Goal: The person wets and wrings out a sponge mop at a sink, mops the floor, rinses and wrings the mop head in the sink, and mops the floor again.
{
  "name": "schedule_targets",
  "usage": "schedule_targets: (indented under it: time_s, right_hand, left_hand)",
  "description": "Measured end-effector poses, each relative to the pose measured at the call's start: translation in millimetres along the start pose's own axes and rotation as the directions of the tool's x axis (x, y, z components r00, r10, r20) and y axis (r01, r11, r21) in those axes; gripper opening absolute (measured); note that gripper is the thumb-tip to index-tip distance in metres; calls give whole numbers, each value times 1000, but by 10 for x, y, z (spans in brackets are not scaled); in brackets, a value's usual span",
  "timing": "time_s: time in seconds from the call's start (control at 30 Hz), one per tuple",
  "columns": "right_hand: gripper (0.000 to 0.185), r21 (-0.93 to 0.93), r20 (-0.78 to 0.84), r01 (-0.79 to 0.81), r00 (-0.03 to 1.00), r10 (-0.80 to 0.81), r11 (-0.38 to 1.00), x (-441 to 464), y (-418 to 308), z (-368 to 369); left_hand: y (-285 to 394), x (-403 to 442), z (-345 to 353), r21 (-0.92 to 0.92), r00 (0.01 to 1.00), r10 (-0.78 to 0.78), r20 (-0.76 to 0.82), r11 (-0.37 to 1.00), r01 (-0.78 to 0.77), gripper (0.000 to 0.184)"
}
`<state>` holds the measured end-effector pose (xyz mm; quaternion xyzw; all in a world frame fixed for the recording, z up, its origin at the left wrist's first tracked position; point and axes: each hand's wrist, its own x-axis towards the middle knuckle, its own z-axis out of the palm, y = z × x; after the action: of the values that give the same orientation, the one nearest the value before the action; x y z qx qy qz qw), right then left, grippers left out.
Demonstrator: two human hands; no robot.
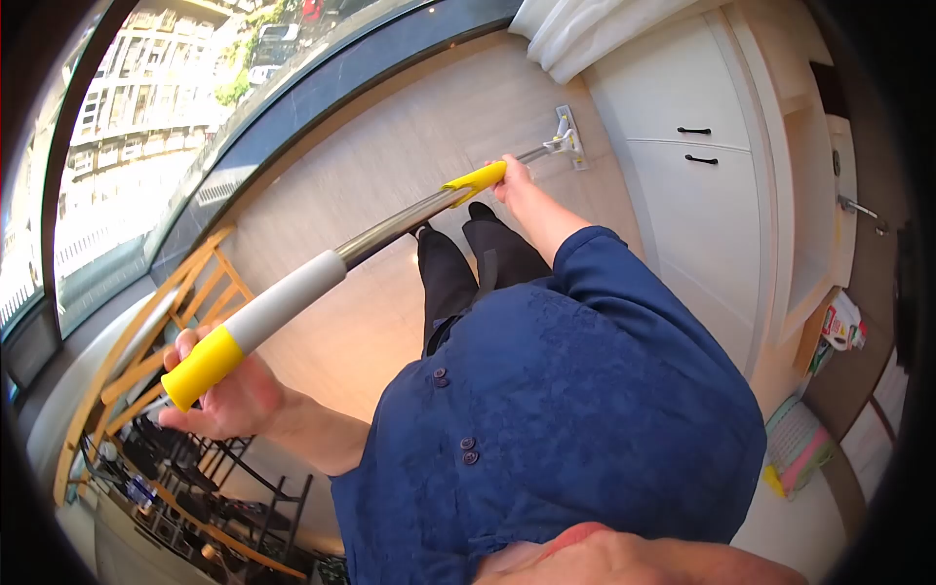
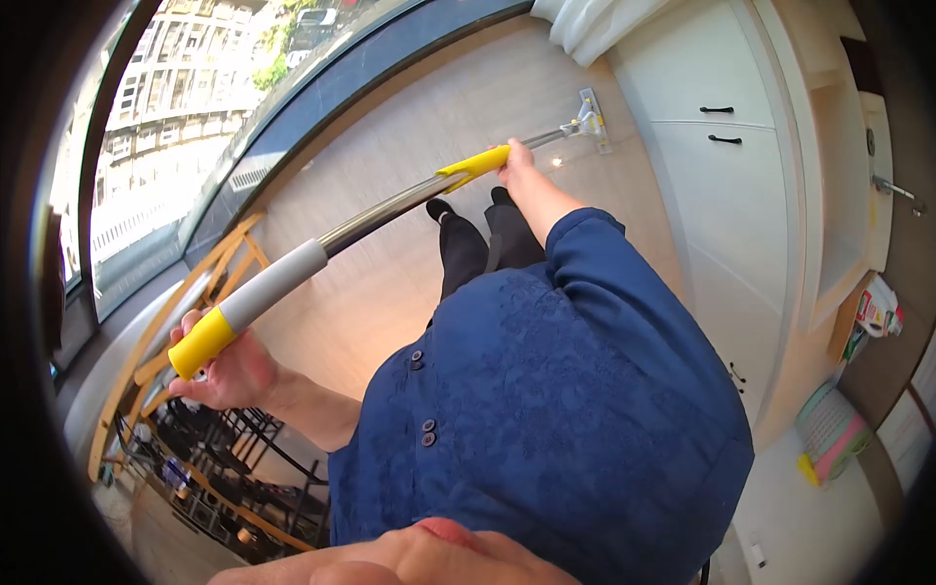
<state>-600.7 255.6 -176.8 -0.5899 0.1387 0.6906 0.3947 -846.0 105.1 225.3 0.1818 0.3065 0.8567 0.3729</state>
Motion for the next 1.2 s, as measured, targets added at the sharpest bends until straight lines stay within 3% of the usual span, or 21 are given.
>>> schedule_targets:
  time_s: [0.07,0.1,0.17,0.2,0.27,0.3,0.33,0.4,0.43,0.5,0.57,0.6,0.63,0.73,0.93,1.0,1.07,1.1,1.13,1.17,1.2]
  right_hand:
    - [24,-21,72,-129,989,131,991,-75,367,-72]
    - [25,-14,-17,-125,992,125,992,-304,566,21]
    - [29,-297,28,-306,944,329,904,-849,873,72]
    - [29,-354,87,-352,910,406,866,-801,1207,-23]
    - [21,-456,-48,-409,898,437,791,-1143,1549,99]
    - [23,-546,-29,-362,910,414,756,-1232,1689,124]
    - [21,-570,-22,-318,928,373,758,-1273,1760,140]
    - [19,-604,-1,-262,944,329,752,-1247,1805,193]
    - [17,-586,49,-192,961,271,787,-1043,1858,139]
    - [18,-545,148,-105,964,219,832,-836,1691,153]
    - [24,-514,265,-24,946,186,857,-516,1288,183]
    - [27,-470,221,33,972,81,882,-420,1147,264]
    - [31,-426,168,95,985,-24,900,-386,1024,315]
    - [35,-417,123,55,992,-4,907,-303,825,148]
    - [28,-818,142,133,990,-27,560,-863,1783,-1023]
    - [35,-890,184,138,981,66,434,-1022,2609,-1749]
    - [40,-885,106,-29,960,261,466,-1632,3362,-2411]
    - [40,-924,54,-68,951,304,376,-1995,3699,-2689]
    - [36,-934,-9,-191,858,514,302,-2494,3719,-2839]
    - [29,-973,-41,-163,817,575,162,-2846,3786,-2990]
    - [30,-964,-126,-251,729,673,92,-2970,3886,-3203]
  left_hand:
    - [261,-147,-123,140,995,69,67,987,-77,39]
    - [435,-241,-169,272,981,103,166,951,-146,37]
    - [833,-577,-60,10,985,128,119,991,-130,29]
    - [1006,-760,59,124,965,236,116,960,-250,26]
    - [1269,-1131,232,412,868,479,128,771,-486,24]
    - [1392,-1306,281,581,796,586,152,599,-552,24]
    - [1474,-1461,289,586,790,595,148,591,-555,24]
    - [1525,-1696,215,862,643,761,82,270,-429,23]
    - [1509,-1771,121,865,637,767,77,266,-425,23]
    - [1427,-1957,-185,969,688,722,-81,219,-116,23]
    - [1086,-2040,-595,989,788,610,-84,-45,140,24]
    - [739,-1967,-601,915,761,562,-325,390,103,19]
    - [433,-1987,-705,864,780,493,-385,489,117,15]
    - [-395,-2301,-855,645,795,291,-532,748,158,6]
    - [157,-3865,-1248,528,613,216,-760,756,388,13]
    - [733,-4499,-1391,592,483,371,-793,654,471,17]
    - [1428,-5042,-1372,668,398,545,-738,500,552,19]
    - [1758,-5315,-1356,669,315,621,-718,492,557,20]
    - [2089,-5630,-1362,657,269,645,-716,490,573,19]
    - [2358,-5953,-1417,687,296,681,-670,417,594,22]
    - [2489,-6090,-1234,534,207,599,-774,440,722,22]
